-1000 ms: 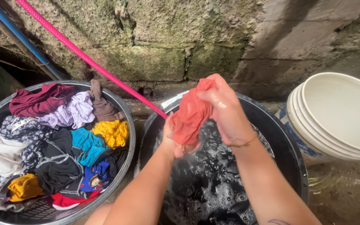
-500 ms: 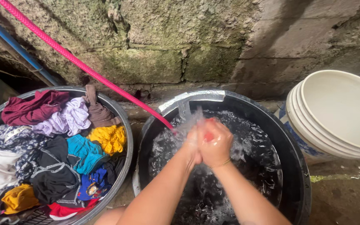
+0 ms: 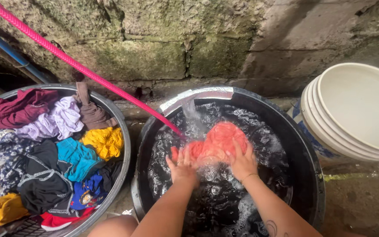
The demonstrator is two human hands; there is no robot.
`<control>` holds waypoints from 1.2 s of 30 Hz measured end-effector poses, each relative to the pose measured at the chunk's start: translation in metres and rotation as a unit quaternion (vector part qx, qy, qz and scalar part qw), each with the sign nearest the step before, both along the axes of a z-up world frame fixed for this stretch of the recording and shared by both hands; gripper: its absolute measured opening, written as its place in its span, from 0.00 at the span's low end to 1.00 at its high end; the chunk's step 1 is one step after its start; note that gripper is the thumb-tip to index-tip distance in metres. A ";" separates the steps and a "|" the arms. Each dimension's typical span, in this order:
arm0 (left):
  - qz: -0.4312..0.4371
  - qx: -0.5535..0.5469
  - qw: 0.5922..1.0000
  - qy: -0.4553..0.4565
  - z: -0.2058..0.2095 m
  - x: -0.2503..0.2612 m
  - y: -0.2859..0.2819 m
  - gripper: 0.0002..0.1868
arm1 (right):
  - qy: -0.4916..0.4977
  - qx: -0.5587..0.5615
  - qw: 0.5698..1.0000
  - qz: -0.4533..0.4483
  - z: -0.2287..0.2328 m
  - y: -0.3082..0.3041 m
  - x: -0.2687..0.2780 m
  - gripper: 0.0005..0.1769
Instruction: The person picks up clothes from a basket, submerses them in a bucket of water, scrubs them by hand, and wrings them out before dropping them into a white pail.
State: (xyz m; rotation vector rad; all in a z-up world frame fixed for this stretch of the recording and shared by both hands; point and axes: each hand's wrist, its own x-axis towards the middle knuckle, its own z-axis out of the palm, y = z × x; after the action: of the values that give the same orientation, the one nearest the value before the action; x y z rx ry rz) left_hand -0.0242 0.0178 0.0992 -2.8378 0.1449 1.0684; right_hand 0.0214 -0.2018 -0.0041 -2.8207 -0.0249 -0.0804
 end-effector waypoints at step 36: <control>-0.306 -0.606 0.649 -0.343 0.168 -0.031 -0.068 0.14 | 0.339 0.774 0.532 0.042 0.198 0.009 -0.031 0.36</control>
State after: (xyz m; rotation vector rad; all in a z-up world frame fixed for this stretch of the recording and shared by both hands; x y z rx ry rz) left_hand -0.0549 -0.0504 0.2675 -3.2439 2.2296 -0.5998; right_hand -0.0099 -0.1926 0.1943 -0.8652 0.0617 0.6728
